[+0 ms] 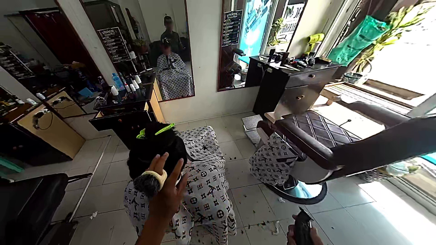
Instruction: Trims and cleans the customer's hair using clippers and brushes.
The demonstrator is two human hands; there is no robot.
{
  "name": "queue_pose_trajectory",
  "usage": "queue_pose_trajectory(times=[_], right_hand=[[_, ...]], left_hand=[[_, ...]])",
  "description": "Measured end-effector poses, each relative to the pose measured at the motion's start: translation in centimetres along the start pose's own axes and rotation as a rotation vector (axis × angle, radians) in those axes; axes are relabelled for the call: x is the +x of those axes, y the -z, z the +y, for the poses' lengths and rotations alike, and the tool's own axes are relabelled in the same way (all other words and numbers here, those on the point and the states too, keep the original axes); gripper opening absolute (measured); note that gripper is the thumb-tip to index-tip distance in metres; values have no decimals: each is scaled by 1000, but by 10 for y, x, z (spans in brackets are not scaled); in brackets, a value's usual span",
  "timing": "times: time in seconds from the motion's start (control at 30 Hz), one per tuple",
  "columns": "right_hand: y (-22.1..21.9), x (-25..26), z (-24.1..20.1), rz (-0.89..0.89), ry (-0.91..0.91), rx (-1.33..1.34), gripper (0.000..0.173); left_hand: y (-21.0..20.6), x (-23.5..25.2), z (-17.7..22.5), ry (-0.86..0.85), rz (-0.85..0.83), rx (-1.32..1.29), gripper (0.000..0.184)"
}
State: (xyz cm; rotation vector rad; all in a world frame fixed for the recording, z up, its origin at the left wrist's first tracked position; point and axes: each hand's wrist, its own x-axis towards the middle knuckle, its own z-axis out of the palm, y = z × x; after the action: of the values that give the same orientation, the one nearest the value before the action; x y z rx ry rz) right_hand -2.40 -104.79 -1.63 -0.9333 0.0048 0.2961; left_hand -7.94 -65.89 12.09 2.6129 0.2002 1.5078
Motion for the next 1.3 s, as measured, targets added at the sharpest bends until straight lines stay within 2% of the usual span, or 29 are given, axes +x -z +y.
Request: queue_pose_trajectory(times=[0.13, 0.27, 0.4, 0.6, 0.77, 0.9, 0.97, 1.03, 1.1, 1.17, 1.3], right_hand=[[0, 70, -4, -80, -82, -8, 45], [-19, 131, -19, -107, -167, -42, 47], [-32, 191, -31, -219, -222, -76, 44], [-52, 295, -30, -417, -377, -149, 42], [-79, 375, -39, -691, -514, -119, 42], [-98, 416, -34, -771, -554, -169, 40], [-107, 425, -29, -792, -567, -220, 41], [-114, 433, -22, -831, -574, -224, 41], [-121, 439, -13, -856, -582, -209, 41], [-130, 443, -8, -866, -587, -214, 42], [-151, 452, 5, -914, -598, -189, 42]], left_hand=[[-15, -5, -12, 44, 57, 122, 29], [-22, -11, -15, 99, 147, 151, 41], [-16, -1, -1, 168, 248, 232, 54], [-27, 9, 21, 490, 209, 330, 101], [-42, 12, 30, 638, 185, 494, 106], [-53, 18, 46, 802, 228, 528, 110], [-48, 22, 59, 868, 273, 509, 103], [-39, 28, 62, 819, 291, 529, 80], [-24, 45, 58, 699, 231, 568, 52], [-15, 72, 55, 612, 52, 578, 39], [-28, 133, 44, 408, -480, 631, 36]])
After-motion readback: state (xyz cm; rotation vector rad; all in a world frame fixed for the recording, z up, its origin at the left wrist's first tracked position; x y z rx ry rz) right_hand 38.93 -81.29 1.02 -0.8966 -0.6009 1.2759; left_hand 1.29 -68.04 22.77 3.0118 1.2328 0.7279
